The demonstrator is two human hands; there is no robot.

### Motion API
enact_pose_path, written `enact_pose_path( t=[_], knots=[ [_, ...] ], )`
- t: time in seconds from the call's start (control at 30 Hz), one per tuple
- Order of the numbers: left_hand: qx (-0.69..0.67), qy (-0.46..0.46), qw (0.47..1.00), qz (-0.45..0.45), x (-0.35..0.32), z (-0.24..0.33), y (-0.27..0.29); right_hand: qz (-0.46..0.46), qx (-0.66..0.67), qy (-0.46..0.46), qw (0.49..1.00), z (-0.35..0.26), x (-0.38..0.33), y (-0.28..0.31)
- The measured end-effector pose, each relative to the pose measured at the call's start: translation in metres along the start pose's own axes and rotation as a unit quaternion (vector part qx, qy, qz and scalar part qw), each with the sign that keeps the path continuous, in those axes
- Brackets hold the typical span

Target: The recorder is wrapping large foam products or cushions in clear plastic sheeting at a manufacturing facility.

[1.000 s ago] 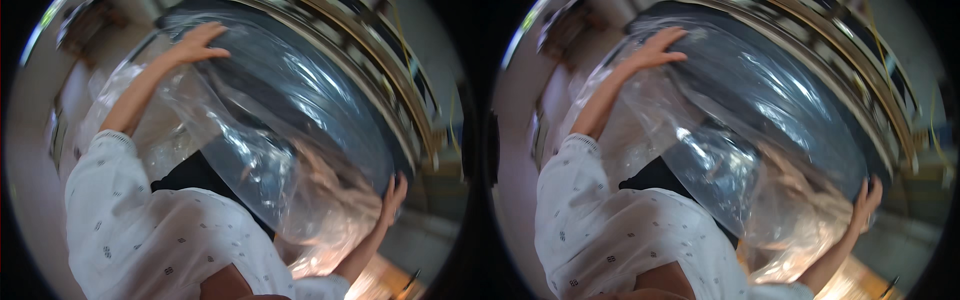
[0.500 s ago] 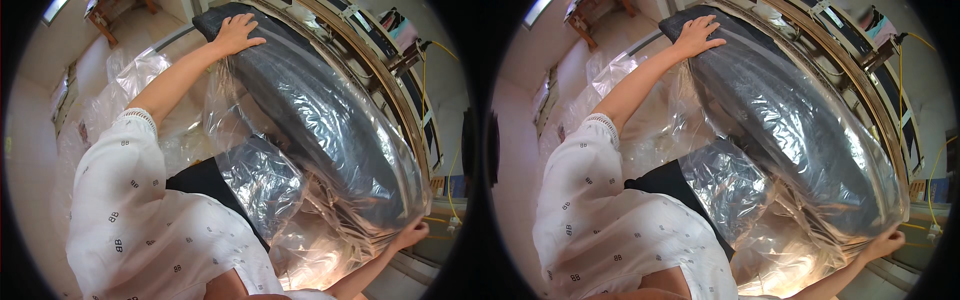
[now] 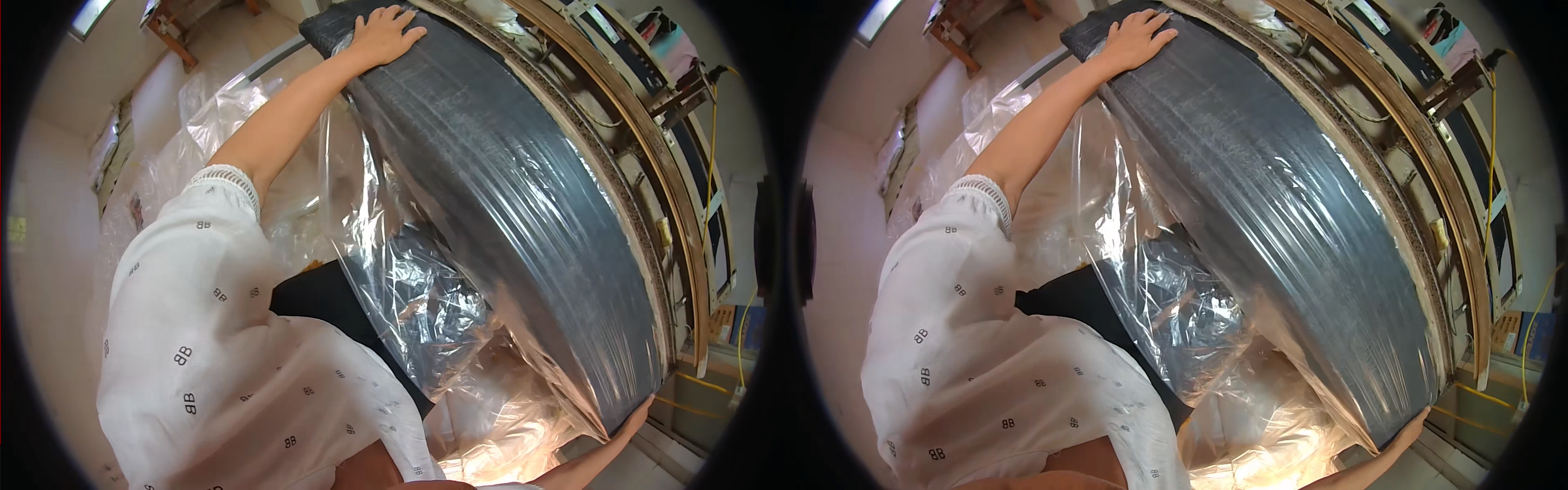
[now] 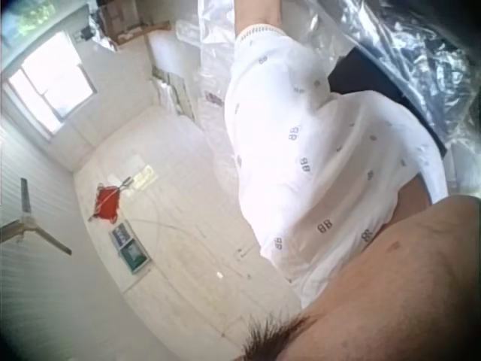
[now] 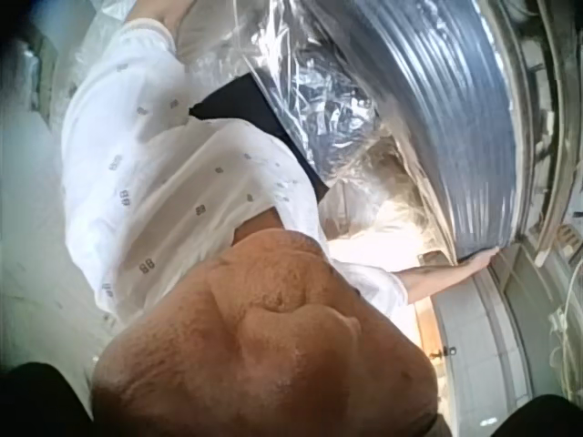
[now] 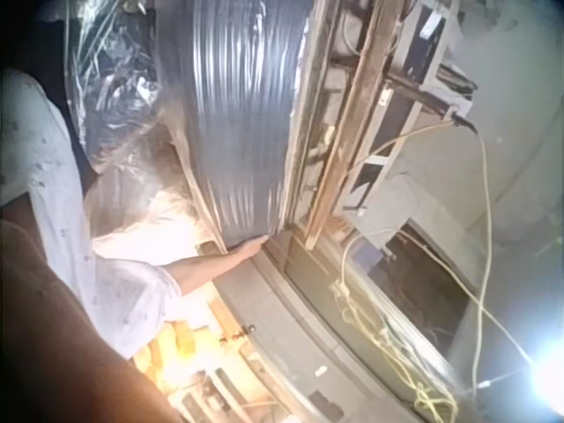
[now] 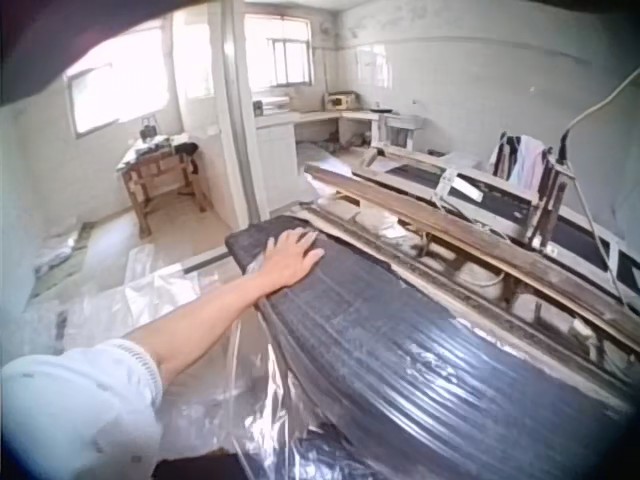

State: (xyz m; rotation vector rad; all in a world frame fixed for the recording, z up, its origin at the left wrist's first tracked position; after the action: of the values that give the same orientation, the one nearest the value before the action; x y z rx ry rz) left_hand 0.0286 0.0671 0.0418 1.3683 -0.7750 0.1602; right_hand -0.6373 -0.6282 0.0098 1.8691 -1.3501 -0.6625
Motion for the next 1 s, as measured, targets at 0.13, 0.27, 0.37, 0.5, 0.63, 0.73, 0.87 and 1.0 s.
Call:
enact_pose_path(
  t=[0.13, 0.27, 0.37, 0.5, 0.63, 0.73, 0.87, 1.0],
  knots=[
    [0.05, 0.016, 0.998, 0.041, -0.008, 0.065, 0.073, 0.024, -0.135, -0.097, 0.986, 0.046, 0.015, 0.022],
    [0.108, 0.068, 0.992, 0.001, -0.006, 0.034, 0.06, 0.195, -0.301, 0.281, 0.89, -0.167, -0.046, -0.014],
    [-0.045, 0.075, 0.994, -0.059, 0.005, 0.006, -0.014, -0.064, -0.022, 0.374, 0.925, -0.278, -0.146, -0.103],
    [-0.219, 0.107, 0.942, 0.231, 0.001, -0.001, 0.026, -0.099, -0.196, 0.568, 0.793, -0.341, -0.271, -0.195],
    [-0.325, 0.176, 0.855, 0.364, -0.083, -0.097, 0.069, -0.128, -0.128, 0.507, 0.843, -0.333, -0.242, -0.198],
    [-0.268, 0.395, 0.85, 0.222, -0.196, -0.195, -0.004, -0.126, -0.139, 0.512, 0.838, -0.341, -0.239, -0.205],
    [-0.077, 0.477, 0.874, 0.048, -0.29, -0.278, -0.027, -0.125, -0.15, 0.512, 0.836, -0.335, -0.221, -0.213],
    [-0.068, 0.422, 0.902, -0.053, -0.306, -0.305, -0.038, -0.122, -0.145, 0.493, 0.849, -0.331, -0.209, -0.215]
  ],
)
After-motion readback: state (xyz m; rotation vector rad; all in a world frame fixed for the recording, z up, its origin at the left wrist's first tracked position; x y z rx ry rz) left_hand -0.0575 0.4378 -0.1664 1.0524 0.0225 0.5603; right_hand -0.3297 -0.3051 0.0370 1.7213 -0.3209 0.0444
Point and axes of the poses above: each hand's wrist, its own x-axis towards the middle knuckle, its own y-axis out of the back of the hand, z = x × y, the point moved 10 cm from there along x, towards the middle knuckle
